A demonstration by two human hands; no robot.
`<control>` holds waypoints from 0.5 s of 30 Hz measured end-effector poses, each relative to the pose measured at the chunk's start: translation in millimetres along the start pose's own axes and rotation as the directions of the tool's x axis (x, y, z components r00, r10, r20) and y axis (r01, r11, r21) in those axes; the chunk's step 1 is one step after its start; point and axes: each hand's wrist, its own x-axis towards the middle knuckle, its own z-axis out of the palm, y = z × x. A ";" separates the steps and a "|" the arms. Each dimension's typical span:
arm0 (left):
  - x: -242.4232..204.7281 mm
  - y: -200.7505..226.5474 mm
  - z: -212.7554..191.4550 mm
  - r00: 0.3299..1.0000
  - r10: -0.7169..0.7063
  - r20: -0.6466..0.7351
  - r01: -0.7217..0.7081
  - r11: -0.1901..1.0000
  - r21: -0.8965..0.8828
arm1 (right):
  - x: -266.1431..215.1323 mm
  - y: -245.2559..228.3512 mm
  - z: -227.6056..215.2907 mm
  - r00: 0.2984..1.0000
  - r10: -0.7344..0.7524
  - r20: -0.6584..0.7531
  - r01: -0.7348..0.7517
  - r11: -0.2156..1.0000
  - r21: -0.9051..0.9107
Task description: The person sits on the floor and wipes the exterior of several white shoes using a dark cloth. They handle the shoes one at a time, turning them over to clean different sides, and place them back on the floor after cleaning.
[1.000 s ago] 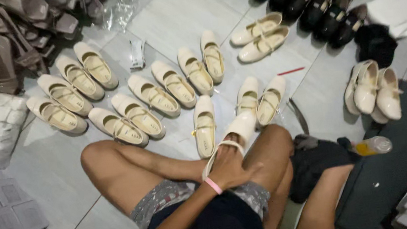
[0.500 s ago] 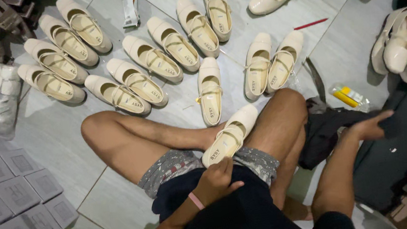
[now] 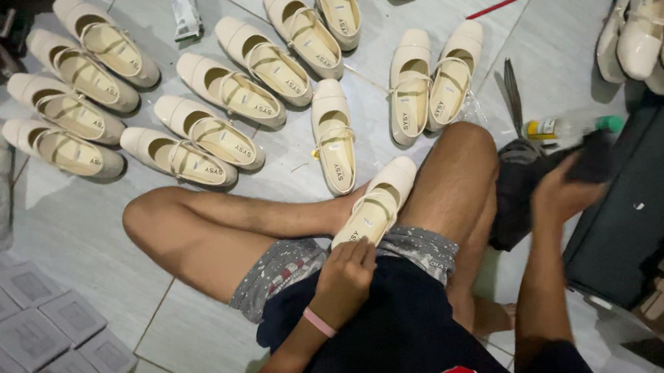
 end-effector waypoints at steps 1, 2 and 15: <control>-0.3 -2.7 1.6 1.000 0.005 0.026 -0.005 1.000 -0.010 | -25.6 -28.1 -11.0 0.989 0.010 0.150 -0.008 1.000 -0.012; -0.7 -4.3 5.2 0.999 0.010 0.051 -0.009 1.000 -0.021 | -53.9 -59.6 -18.6 0.943 0.021 0.331 -0.009 0.999 -0.038; -24.0 5.4 70.0 0.995 0.049 0.092 -0.053 0.997 0.049 | -144.0 -231.4 -34.6 0.277 -0.149 0.949 0.527 0.850 -0.021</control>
